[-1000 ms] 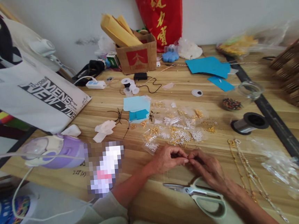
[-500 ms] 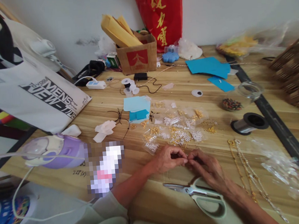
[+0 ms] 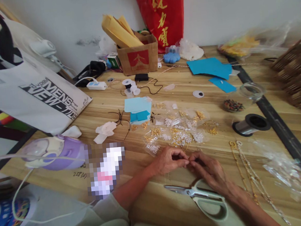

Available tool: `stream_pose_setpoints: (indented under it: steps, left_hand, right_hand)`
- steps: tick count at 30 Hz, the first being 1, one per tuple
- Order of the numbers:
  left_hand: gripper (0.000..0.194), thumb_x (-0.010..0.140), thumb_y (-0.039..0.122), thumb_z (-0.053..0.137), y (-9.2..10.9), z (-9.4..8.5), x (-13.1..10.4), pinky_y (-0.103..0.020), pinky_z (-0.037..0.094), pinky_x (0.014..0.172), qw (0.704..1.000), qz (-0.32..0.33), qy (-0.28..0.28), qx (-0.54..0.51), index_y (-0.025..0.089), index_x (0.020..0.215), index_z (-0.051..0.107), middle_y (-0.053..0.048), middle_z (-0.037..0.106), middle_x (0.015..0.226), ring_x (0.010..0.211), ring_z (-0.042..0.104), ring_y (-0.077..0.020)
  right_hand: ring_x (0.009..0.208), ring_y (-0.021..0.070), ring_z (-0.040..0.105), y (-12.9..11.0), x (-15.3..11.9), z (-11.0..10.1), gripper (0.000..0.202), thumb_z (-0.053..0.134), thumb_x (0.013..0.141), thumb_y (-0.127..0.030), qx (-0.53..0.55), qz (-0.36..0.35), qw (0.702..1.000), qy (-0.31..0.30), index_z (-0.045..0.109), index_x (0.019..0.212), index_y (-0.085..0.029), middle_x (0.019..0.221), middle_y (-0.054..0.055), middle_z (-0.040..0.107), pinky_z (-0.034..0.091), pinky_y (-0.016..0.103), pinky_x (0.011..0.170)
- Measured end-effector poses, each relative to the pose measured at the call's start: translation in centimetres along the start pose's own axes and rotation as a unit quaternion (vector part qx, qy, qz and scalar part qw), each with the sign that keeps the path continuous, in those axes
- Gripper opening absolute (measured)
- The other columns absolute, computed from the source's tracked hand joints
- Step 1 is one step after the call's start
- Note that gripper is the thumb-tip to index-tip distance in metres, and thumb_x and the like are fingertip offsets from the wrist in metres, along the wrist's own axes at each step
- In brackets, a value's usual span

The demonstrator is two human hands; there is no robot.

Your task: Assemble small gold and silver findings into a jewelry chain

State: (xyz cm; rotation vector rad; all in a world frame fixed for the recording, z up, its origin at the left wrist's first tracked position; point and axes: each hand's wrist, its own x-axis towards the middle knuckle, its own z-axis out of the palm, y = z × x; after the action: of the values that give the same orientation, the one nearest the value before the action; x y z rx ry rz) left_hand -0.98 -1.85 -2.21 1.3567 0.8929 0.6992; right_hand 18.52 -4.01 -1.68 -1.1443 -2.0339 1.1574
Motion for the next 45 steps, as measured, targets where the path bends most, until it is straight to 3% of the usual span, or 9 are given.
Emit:
stream_pose_setpoints:
  steps: [5, 19, 27, 32, 45]
  left_hand:
    - [0.013, 0.077, 0.025, 0.066, 0.11, 0.01, -0.03, -0.021, 0.043, 0.060, 1.000, -0.004, -0.006, -0.004, 0.013, 0.075, 0.068, -0.001, 0.065, 0.066, 0.062, 0.057, -0.0111]
    - [0.005, 0.074, 0.014, 0.064, 0.87, 0.13, -0.15, -0.019, 0.039, 0.058, 0.998, 0.019, 0.019, 0.057, 0.012, 0.070, 0.065, 0.000, 0.062, 0.066, 0.061, 0.053, -0.0095]
    - [0.007, 0.073, 0.016, 0.064, 0.18, 0.43, -0.06, -0.019, 0.037, 0.053, 0.998, 0.002, 0.047, 0.046, 0.012, 0.068, 0.064, 0.001, 0.059, 0.062, 0.056, 0.048, -0.0085]
    - [0.006, 0.074, 0.017, 0.064, 0.03, 0.40, -0.03, -0.020, 0.039, 0.056, 0.998, 0.000, 0.055, 0.041, 0.012, 0.070, 0.065, -0.001, 0.062, 0.065, 0.059, 0.051, -0.0094]
    - [0.013, 0.077, 0.023, 0.064, 0.29, 0.17, -0.08, -0.020, 0.039, 0.056, 0.999, -0.011, 0.026, 0.024, 0.013, 0.069, 0.065, 0.000, 0.060, 0.061, 0.058, 0.052, -0.0101]
  right_hand:
    - [0.063, 0.0137, 0.055, -0.20, 0.03, -0.09, 0.021, 0.041, 0.097, -0.035, -0.003, -0.006, 1.000, -0.002, 0.054, 0.089, -0.020, 0.073, 0.002, 0.060, 0.044, 0.022, 0.059]
    - [0.064, 0.0144, 0.055, -0.12, -0.05, 0.10, 0.019, 0.039, 0.098, -0.033, -0.051, -0.006, 0.999, -0.001, 0.051, 0.091, -0.021, 0.074, 0.002, 0.059, 0.045, 0.024, 0.059]
    - [0.058, 0.0137, 0.054, -0.21, 0.01, 0.09, 0.018, 0.039, 0.097, -0.032, -0.061, -0.007, 0.998, 0.026, 0.052, 0.090, -0.020, 0.069, 0.001, 0.059, 0.045, 0.023, 0.054]
    - [0.065, 0.0147, 0.059, -0.13, 0.03, 0.13, 0.018, 0.045, 0.095, -0.035, -0.044, -0.015, 0.999, 0.019, 0.055, 0.091, -0.021, 0.076, 0.002, 0.062, 0.047, 0.022, 0.056]
    - [0.069, 0.0157, 0.064, -0.08, 0.09, 0.05, 0.016, 0.046, 0.095, -0.031, -0.052, -0.031, 0.998, 0.037, 0.058, 0.091, -0.021, 0.080, 0.004, 0.067, 0.050, 0.024, 0.062]
